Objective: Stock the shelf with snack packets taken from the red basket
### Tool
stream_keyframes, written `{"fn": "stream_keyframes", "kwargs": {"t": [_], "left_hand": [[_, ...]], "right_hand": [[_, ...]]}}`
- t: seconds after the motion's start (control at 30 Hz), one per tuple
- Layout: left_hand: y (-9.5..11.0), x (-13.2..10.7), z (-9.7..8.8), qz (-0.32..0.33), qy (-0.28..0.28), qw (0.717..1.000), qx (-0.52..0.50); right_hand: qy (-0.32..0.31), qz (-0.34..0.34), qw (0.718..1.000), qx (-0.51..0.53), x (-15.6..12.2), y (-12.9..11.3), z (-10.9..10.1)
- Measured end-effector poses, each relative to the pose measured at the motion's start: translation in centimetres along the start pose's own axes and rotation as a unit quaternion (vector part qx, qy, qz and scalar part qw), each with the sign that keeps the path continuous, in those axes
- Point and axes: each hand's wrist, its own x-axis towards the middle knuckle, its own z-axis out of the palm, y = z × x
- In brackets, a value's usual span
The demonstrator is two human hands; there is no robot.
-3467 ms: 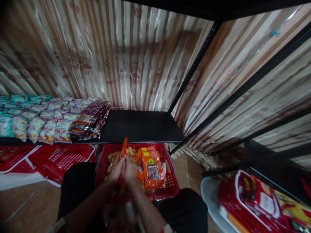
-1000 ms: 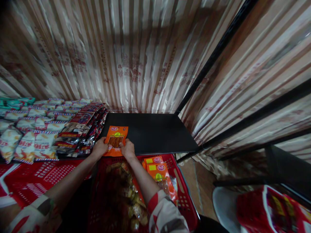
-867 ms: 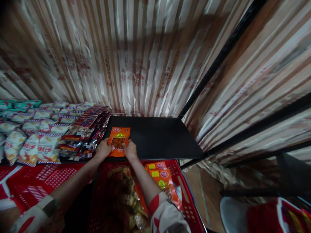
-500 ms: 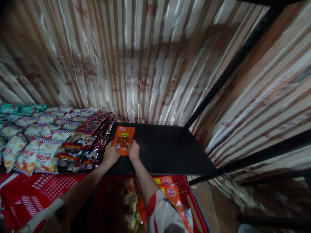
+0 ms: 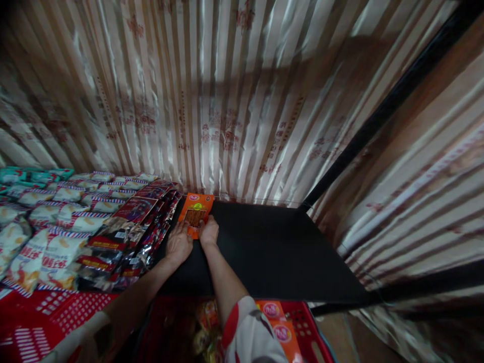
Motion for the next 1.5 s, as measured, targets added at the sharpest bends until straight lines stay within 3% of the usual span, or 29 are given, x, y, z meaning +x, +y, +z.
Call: {"fn": "stream_keyframes", "kwargs": {"t": [0.5, 1.07, 1.5], "left_hand": [[-0.2, 2.7, -0.7, -0.012, -0.008, 1.0, 0.019], [0.3, 4.2, -2.9, -0.014, 0.021, 0.998, -0.049], [-0.2, 4.2, -2.9, -0.02, 0.035, 0.998, -0.045]], "right_hand": [[-0.005, 0.012, 1.0, 0.001, 2.9, -1.7, 0.4], [0.042, -0.076, 0.996, -0.019, 5.3, -3.7, -1.3], [0.028, -0.066, 0.997, -0.036, 5.1, -4.3, -0.4]]}}
